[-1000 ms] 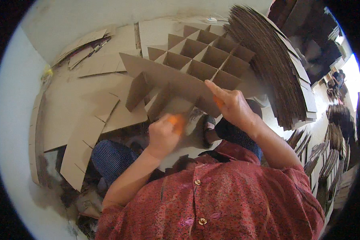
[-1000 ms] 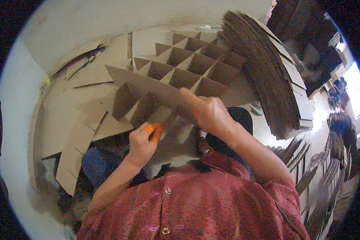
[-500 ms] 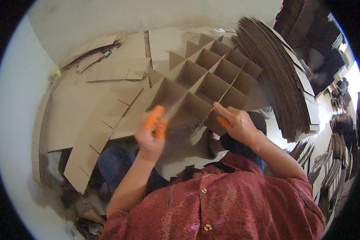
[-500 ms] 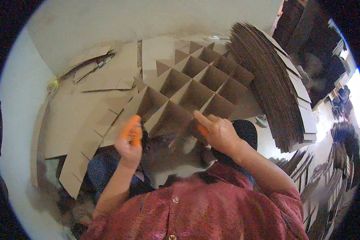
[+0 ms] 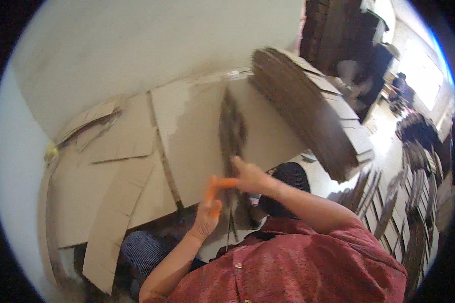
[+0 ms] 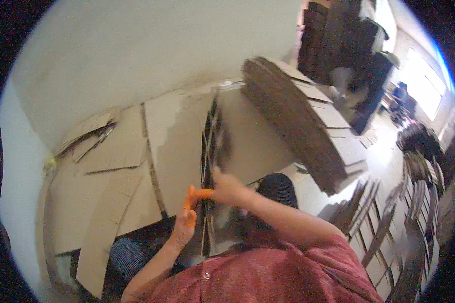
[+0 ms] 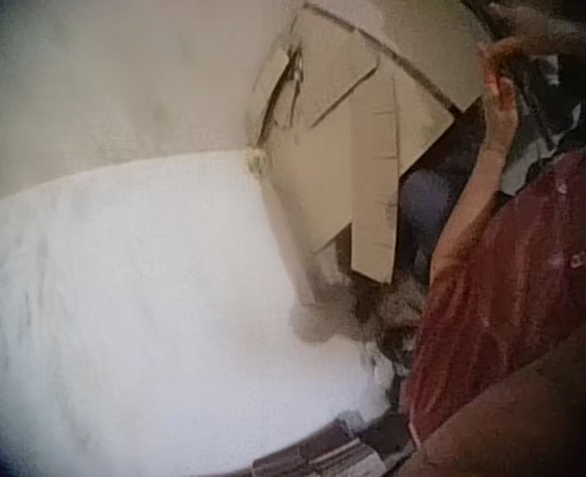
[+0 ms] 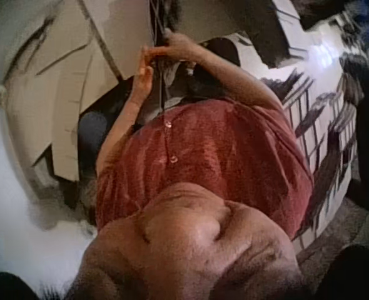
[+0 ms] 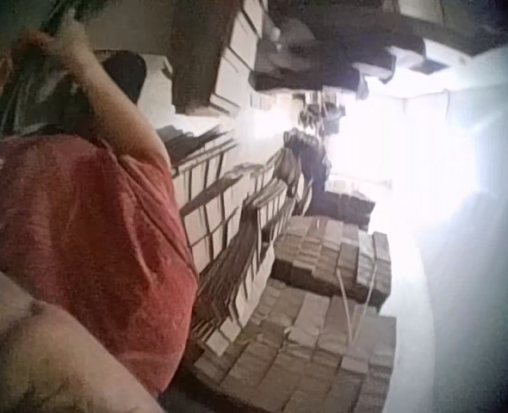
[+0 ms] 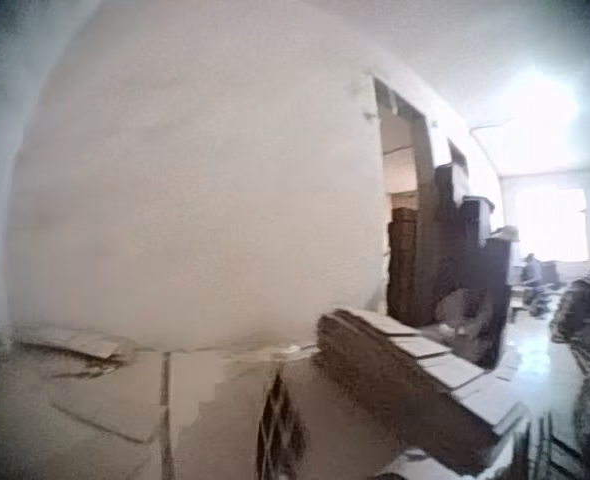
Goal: The person sits on the floor and repeatedly folds pre-cut cardboard sheets into grid-like dividers. They use both hands to crease the scored lines and then place the finished pieces onto a growing stack nearby.
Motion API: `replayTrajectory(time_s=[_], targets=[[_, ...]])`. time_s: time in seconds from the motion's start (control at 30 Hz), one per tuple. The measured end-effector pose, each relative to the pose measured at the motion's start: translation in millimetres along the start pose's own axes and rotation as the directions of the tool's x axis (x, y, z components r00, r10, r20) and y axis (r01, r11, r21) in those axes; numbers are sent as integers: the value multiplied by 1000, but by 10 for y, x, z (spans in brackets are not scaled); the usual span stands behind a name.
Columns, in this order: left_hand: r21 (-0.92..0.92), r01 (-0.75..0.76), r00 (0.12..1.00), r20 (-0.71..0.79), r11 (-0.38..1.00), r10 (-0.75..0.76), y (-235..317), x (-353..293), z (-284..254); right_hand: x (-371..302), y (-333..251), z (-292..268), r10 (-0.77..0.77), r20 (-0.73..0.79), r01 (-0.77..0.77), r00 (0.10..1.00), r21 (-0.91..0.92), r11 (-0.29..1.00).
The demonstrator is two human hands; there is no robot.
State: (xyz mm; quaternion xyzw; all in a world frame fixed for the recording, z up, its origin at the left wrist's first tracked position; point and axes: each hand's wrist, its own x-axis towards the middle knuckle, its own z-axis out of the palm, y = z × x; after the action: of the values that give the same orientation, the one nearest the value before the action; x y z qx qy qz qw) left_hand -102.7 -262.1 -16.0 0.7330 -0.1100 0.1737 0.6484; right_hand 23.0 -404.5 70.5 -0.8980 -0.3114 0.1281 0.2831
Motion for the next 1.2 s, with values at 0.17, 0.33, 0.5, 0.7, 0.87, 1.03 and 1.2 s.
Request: replayTrajectory(time_s=[0.17,0.33,0.5,0.7,0.87,1.03,1.2], targets=[[22,38,992,121,999,-40,-33,57,325,-4,488,105,-38,-289,186,956,503,844],[423,88,975,-221,902,8,-507,159,23,-170,340,-411,-333,-525,489,783,190,852],[251,76,903,-428,965,40,-1015,94,-316,-756,-393,-1740,-346,-630,315,695,-166,934],[695,124,973,-226,708,52,-573,87,-273,-836,-240,-2733,-443,-623,-70,645,-625,777],[710,124,983,-183,693,12,-537,155,-150,-406,1356,-2408,-102,-633,-414,767,-610,676],[785,10,976,-142,619,164,-510,168,-157,-535,1399,-2350,135,-510,-437,849,-535,723],[854,11,986,-95,520,135,-480,167,-113,-697,1496,-2292,38,-505,-387,862,-609,692]])
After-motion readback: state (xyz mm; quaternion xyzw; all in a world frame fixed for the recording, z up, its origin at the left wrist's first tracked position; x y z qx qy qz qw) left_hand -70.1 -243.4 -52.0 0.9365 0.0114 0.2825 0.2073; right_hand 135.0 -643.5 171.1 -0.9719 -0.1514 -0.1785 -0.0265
